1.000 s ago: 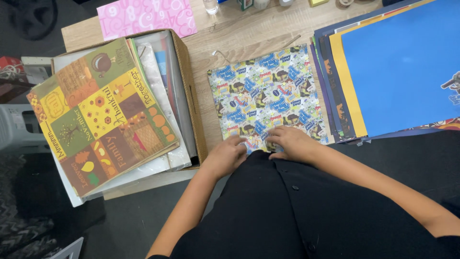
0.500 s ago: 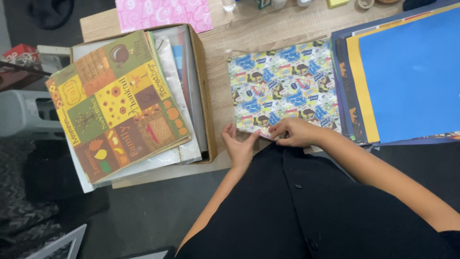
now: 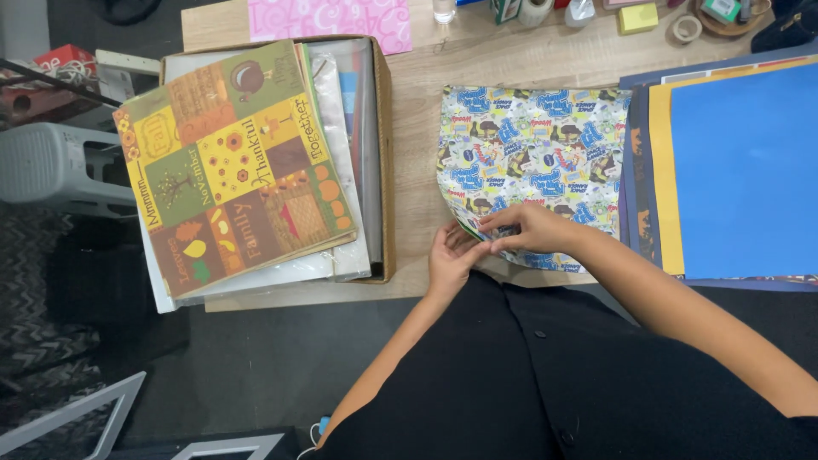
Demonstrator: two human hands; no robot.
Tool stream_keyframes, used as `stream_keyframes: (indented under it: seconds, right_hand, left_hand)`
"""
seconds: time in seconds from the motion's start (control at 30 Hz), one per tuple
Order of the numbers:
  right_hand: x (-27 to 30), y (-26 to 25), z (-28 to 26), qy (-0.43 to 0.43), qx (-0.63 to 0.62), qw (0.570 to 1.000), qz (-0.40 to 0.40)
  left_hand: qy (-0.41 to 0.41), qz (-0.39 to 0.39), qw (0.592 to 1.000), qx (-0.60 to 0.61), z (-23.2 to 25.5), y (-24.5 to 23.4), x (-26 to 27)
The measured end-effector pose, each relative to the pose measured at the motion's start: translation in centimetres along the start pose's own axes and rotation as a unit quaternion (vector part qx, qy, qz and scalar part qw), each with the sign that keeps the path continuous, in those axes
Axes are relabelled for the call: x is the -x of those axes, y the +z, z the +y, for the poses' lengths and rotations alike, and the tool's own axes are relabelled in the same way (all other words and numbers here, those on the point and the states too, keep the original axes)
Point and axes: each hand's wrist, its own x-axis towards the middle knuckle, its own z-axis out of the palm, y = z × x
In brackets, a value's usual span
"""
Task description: The person flips through a stack of colorful papers and folders on a table, separating them into smaller piles. They handle each sheet by hand, turning pages and moving them to the side. The task ends with the papers organized into distinct stacks.
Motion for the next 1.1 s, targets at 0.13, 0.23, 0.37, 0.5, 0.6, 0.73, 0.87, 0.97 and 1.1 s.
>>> stream_keyframes:
  seconds: [0.13, 0.23, 0.37, 0.5, 0.6, 0.73, 0.87, 0.97, 1.1]
  right_hand:
    - [0.0, 0.1, 1.0, 0.020, -0.026, 0.999, -0.017]
    - [-1.6, 2.4, 8.6, 0.057, -0.024, 0.998, 0.012]
    - [-0.6, 2.5, 8.4, 0.040, 0.045, 0.983, 0.172]
    - [2.9, -0.3, 1.5, -0.064, 0.126, 0.935, 0.325]
    - [5.2, -3.6, -2.5, -0.088, 0.110, 0.939, 0.314]
    - [5.5, -7.5, -4.2, -0.185, 0.219, 0.885, 0.368]
    - [6.0, -11.4, -6.7, -0.181, 0.301, 0.856, 0.379]
    - [6.0, -13.6, -5.9, -0.178, 0.329, 0.839, 0.395]
    - [6.1, -14.8, -3.7, -0.184, 0.328, 0.840, 0.392]
  left_hand:
    - [-0.005, 0.010, 1.000, -0.004, -1.5, -0.9, -0.4]
    - [0.022, 0.041, 0.996, -0.080, -2.2, -1.9, -0.2]
    - [0.028, 0.101, 0.966, -0.235, -0.4, -1.9, 1.7]
    - [0.343, 0.078, 0.733, -0.583, 4.2, 0.1, 2.9]
    - [0.378, -0.048, 0.716, -0.585, 4.4, 2.4, -1.3]
    - [0.272, -0.051, 0.710, -0.648, 2.2, 4.0, -12.4]
    - [0.263, -0.023, 0.654, -0.709, 3.3, 4.7, -20.1]
    - [0.241, -0.036, 0.630, -0.737, 3.8, 4.4, -21.9]
    - [0.225, -0.064, 0.612, -0.755, 3.2, 3.9, -22.5]
